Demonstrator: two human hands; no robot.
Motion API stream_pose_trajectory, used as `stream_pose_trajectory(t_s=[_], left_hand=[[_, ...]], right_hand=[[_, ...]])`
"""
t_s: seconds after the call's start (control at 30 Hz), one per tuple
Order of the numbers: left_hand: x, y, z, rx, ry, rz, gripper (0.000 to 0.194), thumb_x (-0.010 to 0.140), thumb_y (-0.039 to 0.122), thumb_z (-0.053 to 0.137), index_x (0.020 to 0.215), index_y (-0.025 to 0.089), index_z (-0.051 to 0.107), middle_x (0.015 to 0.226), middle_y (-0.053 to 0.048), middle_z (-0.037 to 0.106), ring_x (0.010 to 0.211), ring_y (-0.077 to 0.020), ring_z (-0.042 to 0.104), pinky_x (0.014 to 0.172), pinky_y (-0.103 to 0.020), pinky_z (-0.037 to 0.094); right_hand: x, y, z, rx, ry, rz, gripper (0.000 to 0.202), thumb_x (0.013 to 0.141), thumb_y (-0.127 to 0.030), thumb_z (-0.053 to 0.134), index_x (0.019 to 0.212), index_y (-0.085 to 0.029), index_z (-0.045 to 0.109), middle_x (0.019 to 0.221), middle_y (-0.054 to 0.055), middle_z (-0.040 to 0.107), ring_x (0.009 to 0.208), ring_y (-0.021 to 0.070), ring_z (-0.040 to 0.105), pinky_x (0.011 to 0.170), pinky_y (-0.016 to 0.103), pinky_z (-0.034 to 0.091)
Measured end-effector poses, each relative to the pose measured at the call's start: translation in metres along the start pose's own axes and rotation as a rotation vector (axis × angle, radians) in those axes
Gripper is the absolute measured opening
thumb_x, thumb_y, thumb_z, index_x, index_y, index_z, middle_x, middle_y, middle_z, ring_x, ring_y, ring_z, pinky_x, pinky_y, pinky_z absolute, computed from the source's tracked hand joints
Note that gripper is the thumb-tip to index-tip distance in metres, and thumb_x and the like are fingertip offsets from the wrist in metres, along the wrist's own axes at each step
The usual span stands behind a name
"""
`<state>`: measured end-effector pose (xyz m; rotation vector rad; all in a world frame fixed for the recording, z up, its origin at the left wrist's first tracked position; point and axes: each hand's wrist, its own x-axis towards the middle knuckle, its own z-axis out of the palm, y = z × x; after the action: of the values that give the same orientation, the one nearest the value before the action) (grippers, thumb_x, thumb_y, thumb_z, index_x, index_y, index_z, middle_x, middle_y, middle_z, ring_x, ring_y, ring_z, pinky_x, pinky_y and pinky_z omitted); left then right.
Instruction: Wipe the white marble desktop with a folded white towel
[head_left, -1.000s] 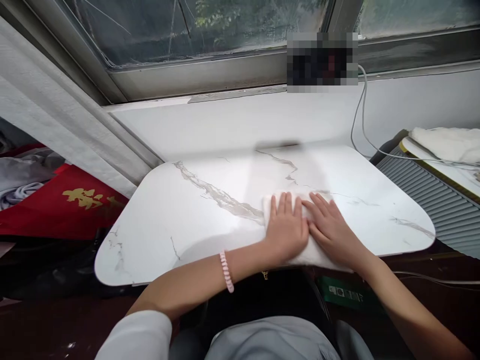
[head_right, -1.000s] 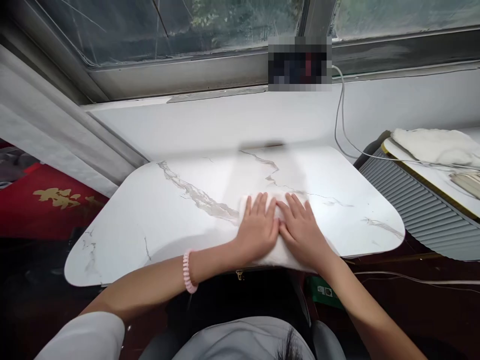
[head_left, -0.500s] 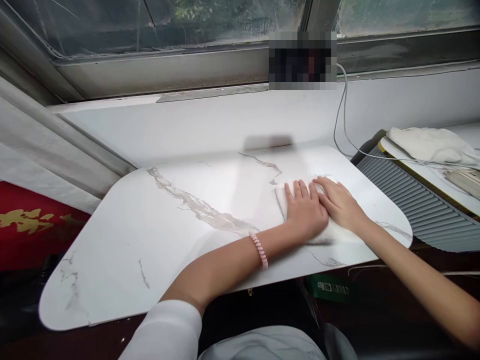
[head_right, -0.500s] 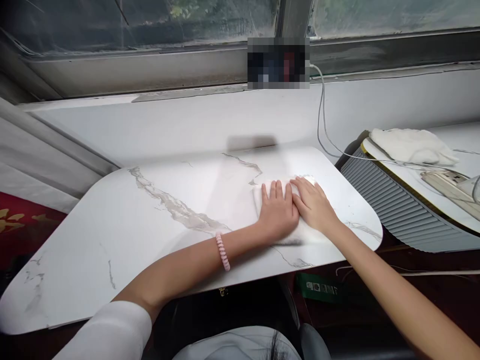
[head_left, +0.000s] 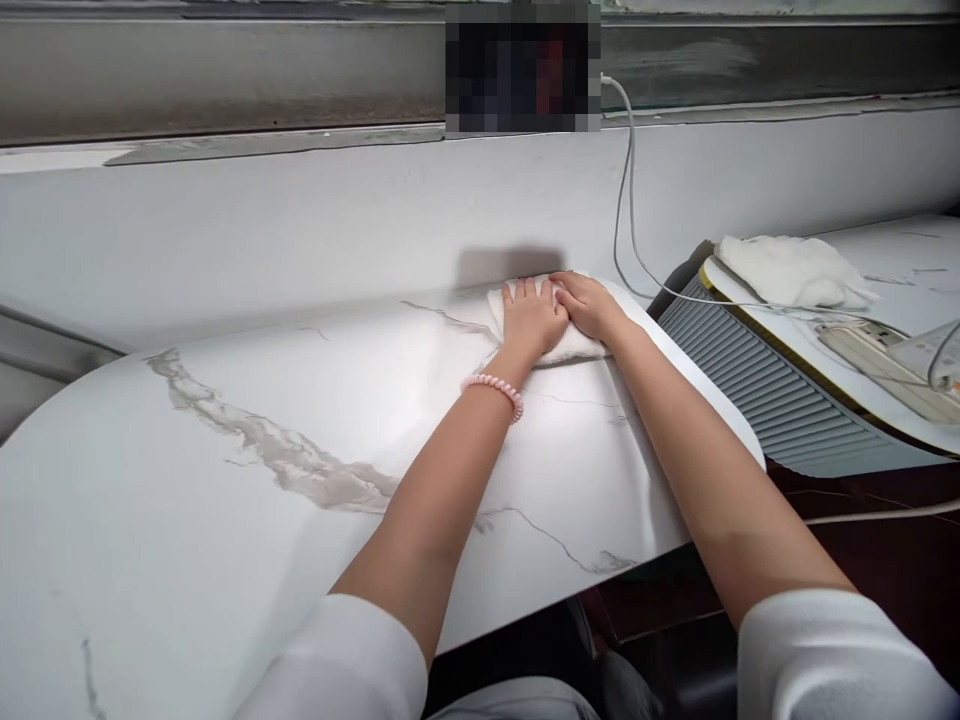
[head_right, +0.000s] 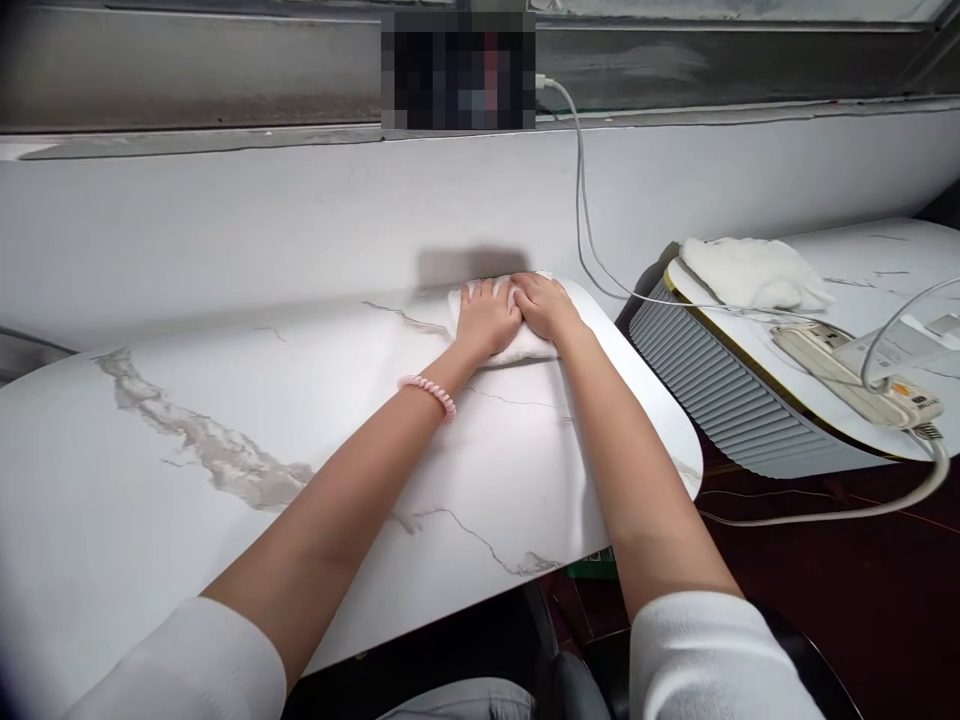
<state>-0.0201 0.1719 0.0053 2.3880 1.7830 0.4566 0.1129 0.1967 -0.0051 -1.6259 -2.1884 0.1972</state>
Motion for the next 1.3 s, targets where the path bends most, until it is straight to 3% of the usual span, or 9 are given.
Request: stream_pose_trajectory(t_s=[0.17,0.3,0.43,0.6,0.8,1.0,1.13,1.3], left_hand=[[0.017,0.014,0.009,-0.026,0.022,0.015,0.053,0.101,0.031,0.028,0.147,0.01,0.044,0.151,-0.016,0.047,0.145,-0.0276,0.034,0.124,-0.048,0.012],[0.019,0.03,0.014,-0.027,0.012,0.021,0.055,0.101,0.03,0.028,0.149,0.008,0.041,0.155,-0.016,0.042,0.148,-0.0288,0.03,0.125,-0.049,0.009],[0.008,0.046,0.017,-0.031,-0.029,0.064,0.056,0.101,0.03,0.028,0.151,0.006,0.038,0.158,-0.017,0.038,0.149,-0.0293,0.027,0.125,-0.05,0.008],[-0.027,0.064,0.017,-0.053,0.005,0.164,0.054,0.1,0.029,0.031,0.148,0.006,0.042,0.156,-0.019,0.041,0.148,-0.0295,0.031,0.124,-0.051,0.011],[-0.102,0.08,0.007,-0.054,-0.02,0.196,0.058,0.1,0.031,0.033,0.15,0.002,0.038,0.157,-0.024,0.037,0.149,-0.0335,0.029,0.124,-0.053,0.013],[-0.168,0.075,-0.007,-0.07,-0.047,0.318,0.058,0.099,0.031,0.036,0.149,0.003,0.039,0.156,-0.022,0.039,0.148,-0.0335,0.03,0.123,-0.053,0.016],[-0.191,0.061,-0.015,-0.074,-0.052,0.345,0.058,0.098,0.03,0.035,0.149,0.002,0.039,0.157,-0.023,0.037,0.149,-0.0341,0.029,0.123,-0.053,0.016],[-0.202,0.039,-0.024,-0.07,-0.099,0.317,0.057,0.099,0.028,0.033,0.15,0.004,0.038,0.158,-0.021,0.036,0.15,-0.0323,0.027,0.124,-0.052,0.014]], right_hand=[[0.009,0.028,-0.008,-0.059,-0.063,-0.048,0.054,0.099,-0.031,0.026,0.146,-0.014,0.046,0.154,0.012,0.047,0.143,0.0259,0.038,0.119,0.049,0.029],[-0.001,0.042,-0.017,-0.099,-0.068,-0.074,0.057,0.1,-0.031,0.022,0.148,-0.009,0.043,0.155,0.014,0.043,0.145,0.0274,0.036,0.121,0.048,0.026],[-0.029,0.048,-0.023,-0.125,-0.069,-0.02,0.06,0.101,-0.032,0.017,0.15,-0.005,0.04,0.158,0.017,0.039,0.149,0.0281,0.03,0.123,0.046,0.022],[-0.078,0.045,-0.032,-0.179,-0.029,0.1,0.059,0.101,-0.037,0.015,0.15,-0.017,0.04,0.159,0.01,0.039,0.149,0.025,0.03,0.122,0.052,0.025],[-0.156,0.016,-0.041,-0.234,-0.042,0.097,0.061,0.101,-0.04,0.012,0.152,-0.018,0.038,0.159,0.011,0.038,0.15,0.0248,0.03,0.122,0.052,0.026],[-0.227,-0.033,-0.041,-0.257,-0.008,0.185,0.061,0.102,-0.043,0.01,0.155,-0.023,0.032,0.161,0.009,0.036,0.151,0.0268,0.026,0.121,0.056,0.026],[-0.243,-0.063,-0.035,-0.279,0.023,0.197,0.061,0.102,-0.044,0.01,0.154,-0.025,0.034,0.159,0.01,0.039,0.149,0.0286,0.03,0.12,0.059,0.028],[-0.234,-0.09,-0.025,-0.269,0.007,0.185,0.061,0.102,-0.045,0.01,0.151,-0.021,0.039,0.156,0.014,0.042,0.148,0.0304,0.032,0.118,0.059,0.029]])
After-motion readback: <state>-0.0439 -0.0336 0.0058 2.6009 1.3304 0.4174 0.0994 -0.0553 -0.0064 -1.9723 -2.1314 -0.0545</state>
